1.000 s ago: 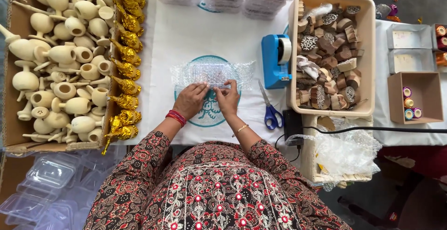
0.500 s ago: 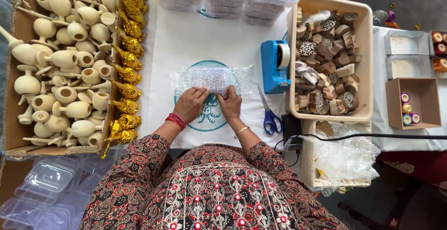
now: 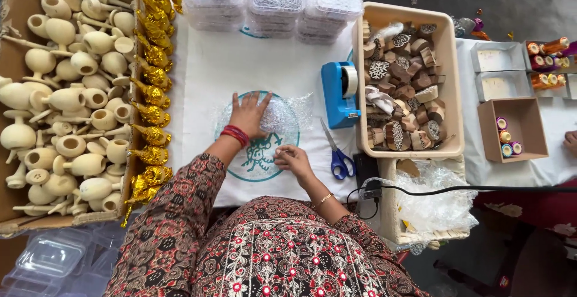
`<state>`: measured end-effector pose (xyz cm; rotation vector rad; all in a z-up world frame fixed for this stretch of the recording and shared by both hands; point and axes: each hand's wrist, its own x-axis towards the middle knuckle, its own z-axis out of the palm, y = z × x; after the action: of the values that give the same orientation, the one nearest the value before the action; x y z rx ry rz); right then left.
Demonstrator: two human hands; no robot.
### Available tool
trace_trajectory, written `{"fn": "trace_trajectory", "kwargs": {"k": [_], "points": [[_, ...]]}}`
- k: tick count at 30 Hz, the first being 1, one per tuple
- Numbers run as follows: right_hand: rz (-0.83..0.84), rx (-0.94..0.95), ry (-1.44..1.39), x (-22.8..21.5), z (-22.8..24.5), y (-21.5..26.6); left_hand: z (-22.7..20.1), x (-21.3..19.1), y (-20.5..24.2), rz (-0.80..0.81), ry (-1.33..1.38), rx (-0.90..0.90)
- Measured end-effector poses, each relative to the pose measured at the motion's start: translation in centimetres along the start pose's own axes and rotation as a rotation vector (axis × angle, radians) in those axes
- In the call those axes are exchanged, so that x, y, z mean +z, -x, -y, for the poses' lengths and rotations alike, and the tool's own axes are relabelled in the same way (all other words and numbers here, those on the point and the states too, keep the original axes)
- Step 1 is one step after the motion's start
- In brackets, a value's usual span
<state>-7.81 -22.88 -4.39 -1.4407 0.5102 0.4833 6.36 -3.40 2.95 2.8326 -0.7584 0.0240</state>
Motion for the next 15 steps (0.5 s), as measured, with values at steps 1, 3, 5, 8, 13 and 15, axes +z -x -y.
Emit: {"fn": "trace_trajectory", "kwargs": {"k": [1, 3, 5, 8, 13, 15], "points": [[-0.004, -0.005, -0.002, 0.2, 0.2, 0.1, 0.2, -0.2, -0.1, -0.003, -0.001, 0.006], [0.051, 0.048, -0.044, 0.6, 0.7, 0.3, 0.7, -0.5, -0.2, 0.267, 0.016, -0.046], [0.047, 0.052, -0.081, 1.1, 1.5, 0.4, 0.3, -0.1, 0.2, 0.243, 0.077, -0.095], [0.023, 0.043, -0.141, 2.5, 4.2, 1.2, -1.1, -0.8, 1.6, 0.161, 0.212, -0.227], [-0.053, -0.061, -0.184, 3.9, 7.7, 0.0, -4.5, -1.4, 4.8, -0.088, 0.361, -0.370], [-0.061, -0.220, -0.199, 3.9, 8.7, -0.7, -5.6, -2.4, 5.8, -0.207, 0.431, -0.356]]}}
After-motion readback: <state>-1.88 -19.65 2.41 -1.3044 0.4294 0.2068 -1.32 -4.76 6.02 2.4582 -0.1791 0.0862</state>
